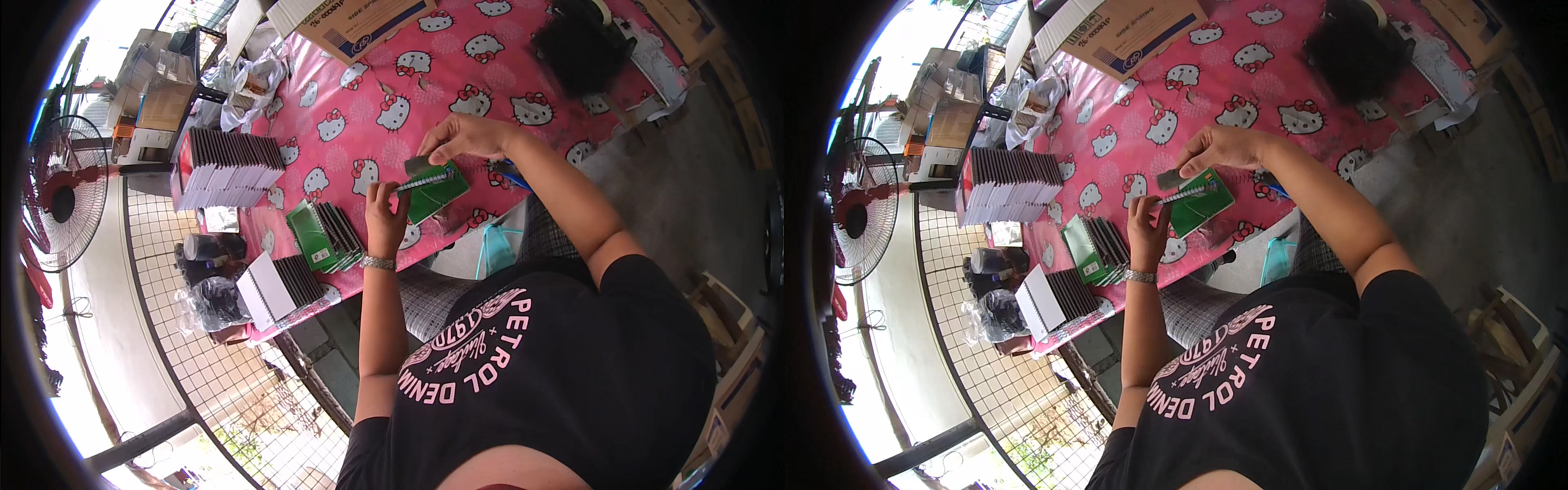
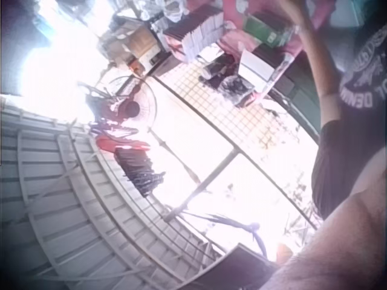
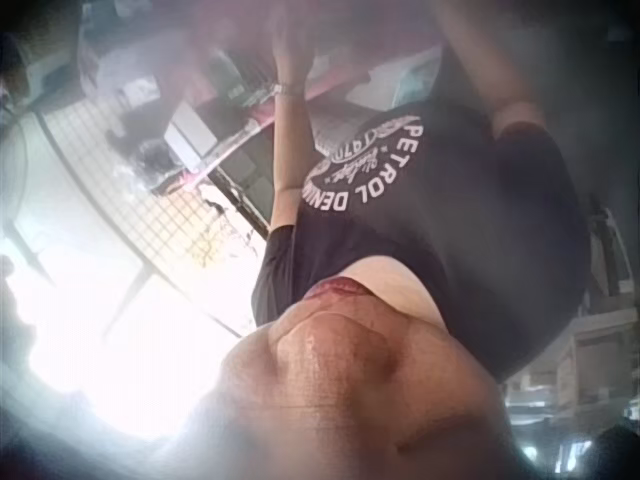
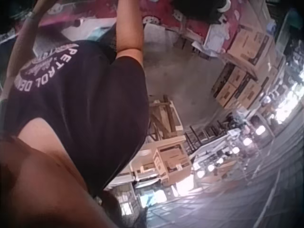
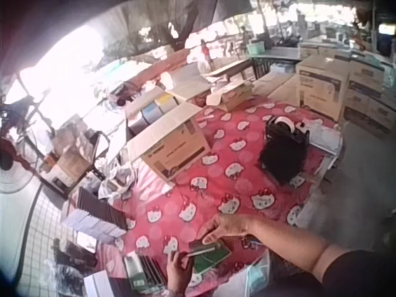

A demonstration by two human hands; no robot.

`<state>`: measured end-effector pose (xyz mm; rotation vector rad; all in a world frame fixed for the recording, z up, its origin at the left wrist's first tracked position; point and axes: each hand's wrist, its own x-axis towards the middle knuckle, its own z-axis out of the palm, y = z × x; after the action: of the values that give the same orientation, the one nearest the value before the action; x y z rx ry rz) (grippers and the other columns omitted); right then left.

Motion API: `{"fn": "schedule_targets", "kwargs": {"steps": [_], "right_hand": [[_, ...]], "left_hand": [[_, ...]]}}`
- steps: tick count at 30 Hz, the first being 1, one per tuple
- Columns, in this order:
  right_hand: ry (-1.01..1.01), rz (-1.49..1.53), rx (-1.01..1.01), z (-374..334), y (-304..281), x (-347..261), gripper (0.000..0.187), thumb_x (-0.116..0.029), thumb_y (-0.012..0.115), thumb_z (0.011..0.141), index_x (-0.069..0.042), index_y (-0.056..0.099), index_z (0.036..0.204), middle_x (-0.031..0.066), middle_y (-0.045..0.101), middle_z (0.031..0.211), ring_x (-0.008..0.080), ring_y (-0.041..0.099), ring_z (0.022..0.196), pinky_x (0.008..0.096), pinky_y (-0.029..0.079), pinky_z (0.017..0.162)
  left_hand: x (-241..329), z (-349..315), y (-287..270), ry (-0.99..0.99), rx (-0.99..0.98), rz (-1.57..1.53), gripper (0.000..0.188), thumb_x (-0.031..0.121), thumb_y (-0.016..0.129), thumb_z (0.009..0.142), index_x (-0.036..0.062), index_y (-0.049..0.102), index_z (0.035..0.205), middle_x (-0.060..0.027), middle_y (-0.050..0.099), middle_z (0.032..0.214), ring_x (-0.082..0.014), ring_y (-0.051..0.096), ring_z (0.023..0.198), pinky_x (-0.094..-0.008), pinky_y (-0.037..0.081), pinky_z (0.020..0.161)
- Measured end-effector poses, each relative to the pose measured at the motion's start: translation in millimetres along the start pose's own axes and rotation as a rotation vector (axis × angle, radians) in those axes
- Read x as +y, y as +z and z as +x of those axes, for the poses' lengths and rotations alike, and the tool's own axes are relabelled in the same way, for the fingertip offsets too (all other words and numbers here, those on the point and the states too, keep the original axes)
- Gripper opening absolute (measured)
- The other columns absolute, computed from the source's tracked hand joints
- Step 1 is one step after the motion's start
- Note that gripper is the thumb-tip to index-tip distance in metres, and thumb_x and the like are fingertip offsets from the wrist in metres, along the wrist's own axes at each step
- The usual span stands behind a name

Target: The person assembles small notebooks by inserting spiral wire bindings into the pre-punched holes of green covers and internal pages one at a time.

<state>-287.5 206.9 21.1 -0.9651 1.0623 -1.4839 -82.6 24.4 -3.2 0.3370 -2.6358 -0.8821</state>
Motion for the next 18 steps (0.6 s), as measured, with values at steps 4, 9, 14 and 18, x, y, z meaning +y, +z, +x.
{"fn": "schedule_targets", "kwargs": {"steps": [4,9,14,18], "right_hand": [[0.147,-0.490,0.110,6.1,-2.7,2.5,0.032,-0.025,0.080,0.084,0.000,0.075,0.103,0.0072,0.074,0.092,0.0126,0.066,0.087,0.0287,0.050,0.081],[0.065,0.048,0.023,5.7,7.3,2.0,0.028,-0.026,0.078,0.086,-0.001,0.076,0.098,0.0033,0.072,0.085,0.0103,0.063,0.080,0.0263,0.048,0.077],[0.050,-0.113,0.109,11.5,9.5,2.1,0.030,-0.028,0.080,0.084,-0.003,0.076,0.099,0.0017,0.072,0.085,0.0088,0.063,0.077,0.0269,0.049,0.071],[0.054,-0.413,0.117,17.2,9.2,5.9,0.028,-0.026,0.082,0.082,-0.003,0.077,0.098,0.0011,0.072,0.086,0.0091,0.063,0.079,0.0263,0.049,0.072]], "left_hand": [[3.3,7.6,0.9,0.028,-0.020,-0.074,0.027,0.008,0.076,0.080,0.0039,0.062,0.103,-0.0119,0.061,0.099,-0.0292,0.063,0.086,-0.0369,0.053,0.070],[4.4,10.1,-0.5,0.020,-0.027,-0.109,0.028,0.009,0.078,0.080,0.0045,0.063,0.102,-0.0114,0.061,0.097,-0.0274,0.064,0.083,-0.0356,0.053,0.069],[3.5,11.1,-1.5,0.004,-0.027,-0.119,0.028,0.009,0.078,0.079,0.0041,0.063,0.101,-0.0111,0.062,0.094,-0.0267,0.065,0.080,-0.0350,0.053,0.069],[-4.8,8.1,-4.2,-0.014,-0.019,-0.155,0.027,0.008,0.078,0.079,0.0029,0.063,0.100,-0.0113,0.062,0.092,-0.0254,0.066,0.078,-0.0343,0.054,0.069]]}}
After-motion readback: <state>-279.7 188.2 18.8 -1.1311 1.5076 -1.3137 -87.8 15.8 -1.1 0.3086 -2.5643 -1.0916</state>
